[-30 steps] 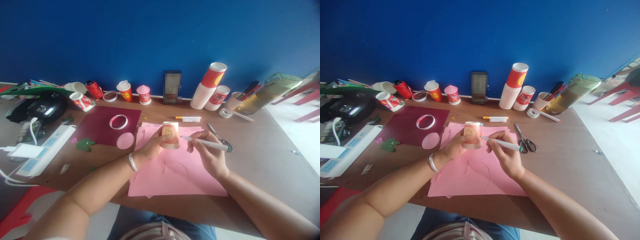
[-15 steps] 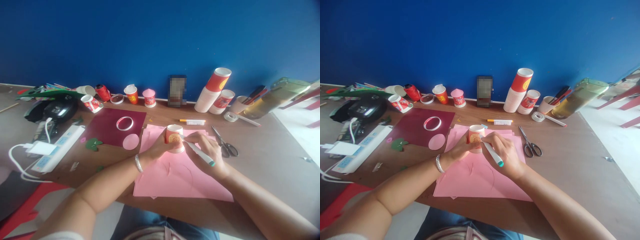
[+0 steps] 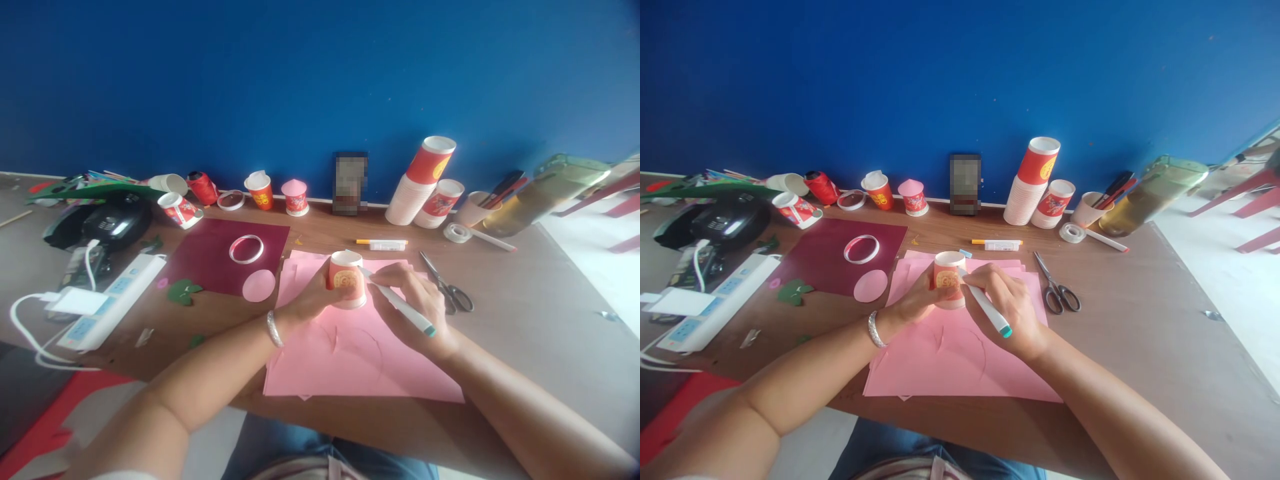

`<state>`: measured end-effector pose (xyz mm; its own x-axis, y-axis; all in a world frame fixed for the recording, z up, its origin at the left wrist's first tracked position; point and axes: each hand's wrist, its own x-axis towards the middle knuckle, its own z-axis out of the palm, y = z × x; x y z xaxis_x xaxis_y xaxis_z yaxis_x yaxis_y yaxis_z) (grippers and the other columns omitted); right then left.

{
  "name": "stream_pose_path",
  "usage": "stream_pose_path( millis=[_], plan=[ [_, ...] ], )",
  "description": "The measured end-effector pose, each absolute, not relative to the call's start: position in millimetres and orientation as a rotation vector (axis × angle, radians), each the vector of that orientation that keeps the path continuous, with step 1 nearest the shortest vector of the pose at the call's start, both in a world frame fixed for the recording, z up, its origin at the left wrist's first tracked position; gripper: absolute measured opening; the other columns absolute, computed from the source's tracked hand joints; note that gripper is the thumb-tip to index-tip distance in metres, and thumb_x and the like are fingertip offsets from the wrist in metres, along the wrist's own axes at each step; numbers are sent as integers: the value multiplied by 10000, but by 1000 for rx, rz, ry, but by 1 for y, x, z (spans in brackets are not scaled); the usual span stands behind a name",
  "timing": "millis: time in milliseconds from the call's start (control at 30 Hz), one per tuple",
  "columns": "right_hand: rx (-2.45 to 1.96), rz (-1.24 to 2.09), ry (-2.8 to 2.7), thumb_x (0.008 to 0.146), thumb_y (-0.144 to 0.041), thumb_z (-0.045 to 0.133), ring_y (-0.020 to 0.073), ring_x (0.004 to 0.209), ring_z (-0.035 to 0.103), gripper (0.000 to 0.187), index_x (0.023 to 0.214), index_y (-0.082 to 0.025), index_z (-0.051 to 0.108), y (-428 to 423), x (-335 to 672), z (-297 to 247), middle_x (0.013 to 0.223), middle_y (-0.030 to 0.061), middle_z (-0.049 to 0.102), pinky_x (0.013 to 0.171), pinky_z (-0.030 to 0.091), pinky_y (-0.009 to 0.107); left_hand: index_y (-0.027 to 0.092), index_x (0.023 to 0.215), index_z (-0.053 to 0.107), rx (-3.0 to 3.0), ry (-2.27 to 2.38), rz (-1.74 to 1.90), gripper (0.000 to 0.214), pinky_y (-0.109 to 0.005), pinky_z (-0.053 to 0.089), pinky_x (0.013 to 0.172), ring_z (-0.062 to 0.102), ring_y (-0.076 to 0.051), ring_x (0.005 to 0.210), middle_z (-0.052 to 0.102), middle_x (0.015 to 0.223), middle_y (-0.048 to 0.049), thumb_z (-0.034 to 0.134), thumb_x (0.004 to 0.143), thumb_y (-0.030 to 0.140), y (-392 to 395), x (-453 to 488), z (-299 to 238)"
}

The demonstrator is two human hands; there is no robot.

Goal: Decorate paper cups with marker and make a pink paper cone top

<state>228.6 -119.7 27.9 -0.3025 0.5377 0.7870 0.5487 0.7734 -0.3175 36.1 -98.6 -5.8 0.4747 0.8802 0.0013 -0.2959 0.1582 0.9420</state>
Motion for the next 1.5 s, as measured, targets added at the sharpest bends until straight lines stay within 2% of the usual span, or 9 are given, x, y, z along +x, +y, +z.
stream_pose_path(
  millis=[200,333,500,733,900,1067,1233,1367,1500],
  plan=[
    [-723,13,-2088,897,-86,594,167,684,683,262,1093,-259,603,-117,230,21,856,18,703,580,536,283,214,1181,555,1145,687,923,528,-265,446,677,539,-148,815,581,934,-21,834,772,399,-101,37,-3],
    [-784,-36,-2030,878,-77,611,174,669,686,254,1051,-263,611,-117,231,18,804,9,695,557,522,277,205,1190,554,1133,680,950,546,-277,455,699,550,-155,825,583,936,-27,828,774,428,-100,38,-1],
    [-784,-32,-2032,885,-66,592,169,659,676,261,1055,-263,592,-117,230,20,805,11,692,543,510,274,202,1177,569,1148,653,945,512,-274,437,673,514,-127,740,564,854,-5,806,797,451,-100,38,-3],
    [-683,46,-2101,905,-67,566,143,606,635,258,1080,-255,588,-122,230,25,802,4,669,545,509,268,213,1186,539,1178,736,946,543,-278,470,717,565,-175,885,582,969,-39,810,790,467,-98,35,-13],
    [-759,42,-2056,926,-95,569,174,724,682,251,1114,-261,576,-119,233,20,879,31,679,580,533,282,222,1186,532,1207,737,919,489,-279,446,681,530,-153,803,571,913,-22,780,829,445,-99,35,-11],
    [-728,34,-2087,916,-64,550,158,674,656,233,1078,-231,565,-118,234,21,841,24,672,566,511,274,220,1174,515,1201,740,918,506,-249,423,673,507,-135,804,547,918,-11,807,809,414,-100,34,-11],
    [-761,37,-2012,916,-97,587,171,688,672,175,1032,-228,583,-119,233,20,816,23,674,562,510,276,204,1155,547,1194,708,941,475,-277,443,713,518,-140,807,562,911,-16,795,817,427,-99,35,-12],
    [-778,163,-1919,916,-110,606,168,673,680,166,999,-252,582,-123,231,29,787,4,684,580,533,278,202,1176,561,1128,734,951,572,-308,464,748,548,-171,870,573,967,-35,844,746,450,-99,36,-9],
    [-815,332,-1865,925,-131,597,168,665,679,119,963,-244,586,-123,230,38,774,9,672,570,540,286,210,1272,546,1094,705,951,638,-307,455,746,537,-166,874,558,981,-34,839,751,434,-99,35,-8]
  ],
)
